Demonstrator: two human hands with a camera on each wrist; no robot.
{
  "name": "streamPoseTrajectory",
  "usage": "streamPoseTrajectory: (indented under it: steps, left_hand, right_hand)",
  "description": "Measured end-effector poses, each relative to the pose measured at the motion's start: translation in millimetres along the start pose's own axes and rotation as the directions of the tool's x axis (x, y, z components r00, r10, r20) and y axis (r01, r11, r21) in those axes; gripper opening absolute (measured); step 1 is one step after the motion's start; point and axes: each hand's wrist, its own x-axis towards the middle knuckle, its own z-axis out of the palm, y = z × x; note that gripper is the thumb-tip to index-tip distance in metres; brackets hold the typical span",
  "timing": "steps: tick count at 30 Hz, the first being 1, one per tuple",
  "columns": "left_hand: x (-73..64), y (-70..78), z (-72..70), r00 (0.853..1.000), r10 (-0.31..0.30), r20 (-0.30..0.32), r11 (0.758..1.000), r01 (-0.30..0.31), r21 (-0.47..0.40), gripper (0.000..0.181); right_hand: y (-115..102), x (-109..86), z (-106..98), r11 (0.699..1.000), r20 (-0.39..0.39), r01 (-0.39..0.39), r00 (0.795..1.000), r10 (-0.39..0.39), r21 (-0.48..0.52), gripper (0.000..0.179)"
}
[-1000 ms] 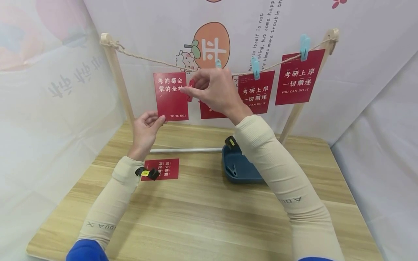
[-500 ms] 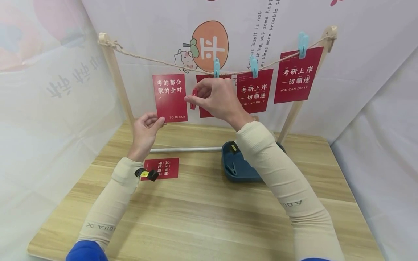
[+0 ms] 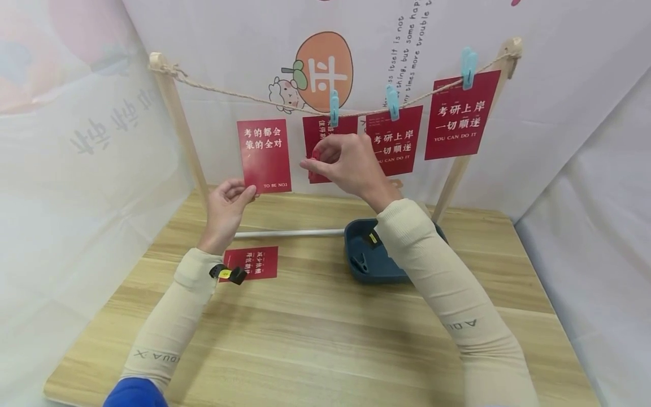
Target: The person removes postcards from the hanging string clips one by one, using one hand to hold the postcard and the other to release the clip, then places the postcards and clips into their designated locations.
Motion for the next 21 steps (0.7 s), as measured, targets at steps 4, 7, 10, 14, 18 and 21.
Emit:
streamPoseTrajectory:
  steps: [4, 7, 10, 14, 18, 21]
  left_hand:
    - [-0.5, -3.1, 0.8, 1.000, -0.017, -0.004, 1.000, 0.017, 0.000, 0.031]
    - [-0.1, -6.5, 1.4, 0.999, -0.037, 0.003, 0.999, 0.037, -0.004, 0.030]
    - [0.2, -9.3, 1.7, 0.999, -0.047, 0.003, 0.999, 0.047, -0.008, 0.030]
    - [0.0, -11.9, 1.9, 0.999, -0.037, -0.014, 0.999, 0.037, -0.031, 0.028]
    - [-0.2, -14.1, 1.8, 0.999, -0.042, -0.012, 0.999, 0.042, -0.029, 0.029]
    - [-0.9, -16.2, 1.3, 0.998, -0.057, -0.004, 0.998, 0.058, 0.003, 0.031]
  right_hand:
    - [10, -6.4, 0, 1.000, 0.015, -0.025, 1.000, 0.025, -0.010, 0.043]
    - [18, -11.7, -1, 0.999, 0.016, -0.037, 0.999, 0.037, -0.015, 0.043]
    - [25, -16.2, 0, 0.998, 0.019, -0.049, 0.999, 0.050, -0.026, 0.043]
    - [32, -22.1, 1, 0.997, 0.034, -0.065, 0.997, 0.066, -0.032, 0.043]
    - [40, -28.5, 0, 0.997, 0.032, -0.070, 0.997, 0.071, -0.036, 0.043]
    - [46, -33.0, -1, 0.996, 0.030, -0.080, 0.996, 0.082, -0.040, 0.043]
